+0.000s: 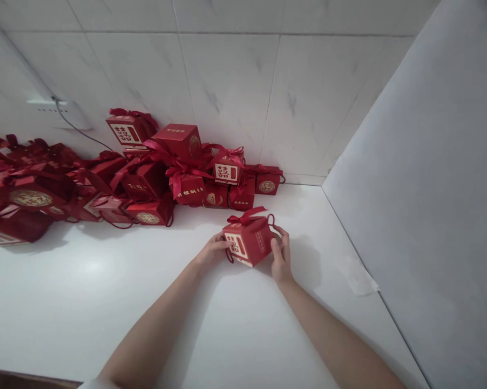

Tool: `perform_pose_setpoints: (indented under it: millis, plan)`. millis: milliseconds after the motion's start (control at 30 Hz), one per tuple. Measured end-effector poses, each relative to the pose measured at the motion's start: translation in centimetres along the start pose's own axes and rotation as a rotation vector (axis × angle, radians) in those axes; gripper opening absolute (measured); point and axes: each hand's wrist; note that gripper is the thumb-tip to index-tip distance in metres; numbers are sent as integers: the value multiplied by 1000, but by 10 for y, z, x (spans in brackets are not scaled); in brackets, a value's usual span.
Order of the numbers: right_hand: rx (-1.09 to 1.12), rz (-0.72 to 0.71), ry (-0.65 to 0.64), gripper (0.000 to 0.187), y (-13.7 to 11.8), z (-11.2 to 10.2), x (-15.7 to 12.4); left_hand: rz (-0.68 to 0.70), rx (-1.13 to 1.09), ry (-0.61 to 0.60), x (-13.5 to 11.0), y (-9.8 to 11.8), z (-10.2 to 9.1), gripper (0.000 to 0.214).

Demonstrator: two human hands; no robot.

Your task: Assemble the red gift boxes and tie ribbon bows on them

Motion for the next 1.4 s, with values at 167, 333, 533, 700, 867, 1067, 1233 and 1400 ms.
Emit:
perform_pose_setpoints:
  millis: [167,333,533,700,867,1067,1233,1400]
  plan:
    - [131,140,13,41,-4,-5,0,204,152,161,5,7,-7,58]
    - [167,262,-153,40,-3,-3,-5,259,301,289,8,5,-14,55]
    - [198,317,-122,53,2,-3,3,198,509,292,2,34,-12,43]
    - [204,338,-74,49,2,-6,9,190,942,183,-32,72,36,43]
    - [166,343,-99,46,0,-4,6,132,1184,-351,-72,89,77,102]
    - [125,325,-122,48,-1,-4,4,157,1818,86,-72,117,77,80]
    - [86,295,-144,49,-1,-4,3,167,1725,-296,-79,98,86,119]
    - [22,248,-242,47,-8,-4,0,55,1635,-317,-88,70,80,111]
Point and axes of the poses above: each hand's wrist, its own x-axis towards the middle knuckle, its own z-axis out of the palm, y = z × x, and after that the axes turned 11 degrees about z, right-handed
